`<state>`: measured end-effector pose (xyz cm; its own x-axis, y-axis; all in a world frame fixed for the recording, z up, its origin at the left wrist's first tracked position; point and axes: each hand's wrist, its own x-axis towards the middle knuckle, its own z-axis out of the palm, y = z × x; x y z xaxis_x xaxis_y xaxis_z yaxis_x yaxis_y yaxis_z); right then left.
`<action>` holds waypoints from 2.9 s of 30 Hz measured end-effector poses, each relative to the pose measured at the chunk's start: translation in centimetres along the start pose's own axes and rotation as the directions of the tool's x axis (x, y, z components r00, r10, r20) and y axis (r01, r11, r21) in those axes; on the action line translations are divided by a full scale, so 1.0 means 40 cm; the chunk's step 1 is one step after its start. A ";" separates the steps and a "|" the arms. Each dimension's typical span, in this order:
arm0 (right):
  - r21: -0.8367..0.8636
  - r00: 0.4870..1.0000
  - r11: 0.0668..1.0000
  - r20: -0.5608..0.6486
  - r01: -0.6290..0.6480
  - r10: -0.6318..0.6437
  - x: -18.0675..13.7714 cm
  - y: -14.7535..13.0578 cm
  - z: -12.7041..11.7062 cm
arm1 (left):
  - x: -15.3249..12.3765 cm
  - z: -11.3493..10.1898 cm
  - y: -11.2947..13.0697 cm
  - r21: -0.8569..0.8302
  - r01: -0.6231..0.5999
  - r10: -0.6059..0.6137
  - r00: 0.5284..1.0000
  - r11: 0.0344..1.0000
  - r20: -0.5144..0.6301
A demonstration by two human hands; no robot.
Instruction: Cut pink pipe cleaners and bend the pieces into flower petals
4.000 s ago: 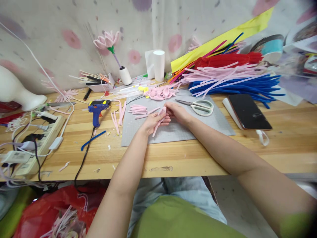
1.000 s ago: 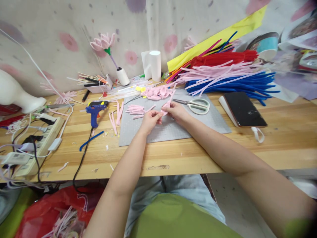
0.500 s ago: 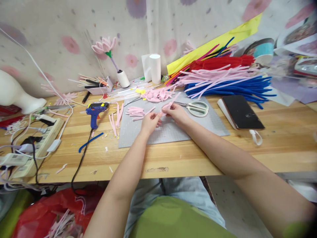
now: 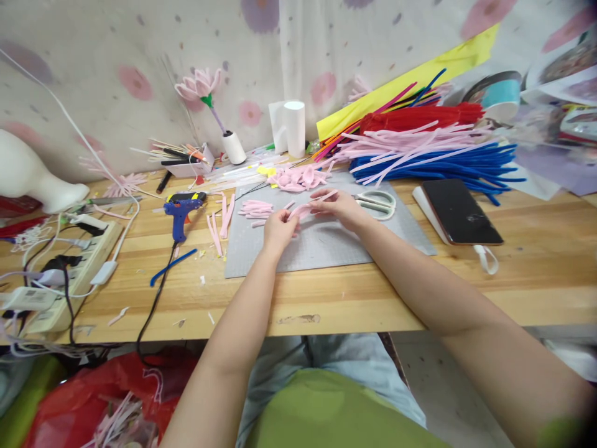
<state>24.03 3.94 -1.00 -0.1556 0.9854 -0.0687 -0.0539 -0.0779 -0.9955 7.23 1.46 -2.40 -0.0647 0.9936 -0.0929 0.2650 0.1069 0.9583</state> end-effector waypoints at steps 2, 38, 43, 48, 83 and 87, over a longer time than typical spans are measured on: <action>-0.090 0.998 0.994 0.003 0.058 -0.058 0.006 -0.001 -0.022 | 0.002 -0.012 0.000 0.063 -0.025 0.026 0.999 0.998 -0.018; -0.777 0.982 0.601 0.149 0.188 -0.114 -0.037 0.027 0.094 | 0.031 -0.021 -0.014 0.063 -0.223 0.231 0.960 0.973 -0.158; -0.747 0.966 0.613 0.186 0.258 -0.180 -0.043 0.032 0.099 | 0.043 -0.022 -0.019 0.082 -0.167 0.179 0.968 0.983 -0.173; -0.725 0.959 0.629 0.194 0.281 -0.206 -0.041 0.041 0.096 | 0.045 -0.024 -0.014 0.123 -0.150 0.168 0.974 0.981 -0.154; -0.211 0.936 0.913 0.128 0.350 -0.329 -0.047 0.025 0.100 | 0.003 -0.012 0.036 -0.449 0.119 -0.104 0.993 0.885 0.058; -0.247 0.957 0.929 0.166 0.275 -0.239 -0.041 0.029 0.097 | 0.012 -0.039 0.029 -0.476 0.128 -0.095 0.991 0.870 0.092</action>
<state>20.40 1.65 -1.79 -0.2993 0.9364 0.1832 0.1507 0.2360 -0.9600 6.00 1.98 -0.91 -0.0003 0.9782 -0.2079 -0.2361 0.2019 0.9505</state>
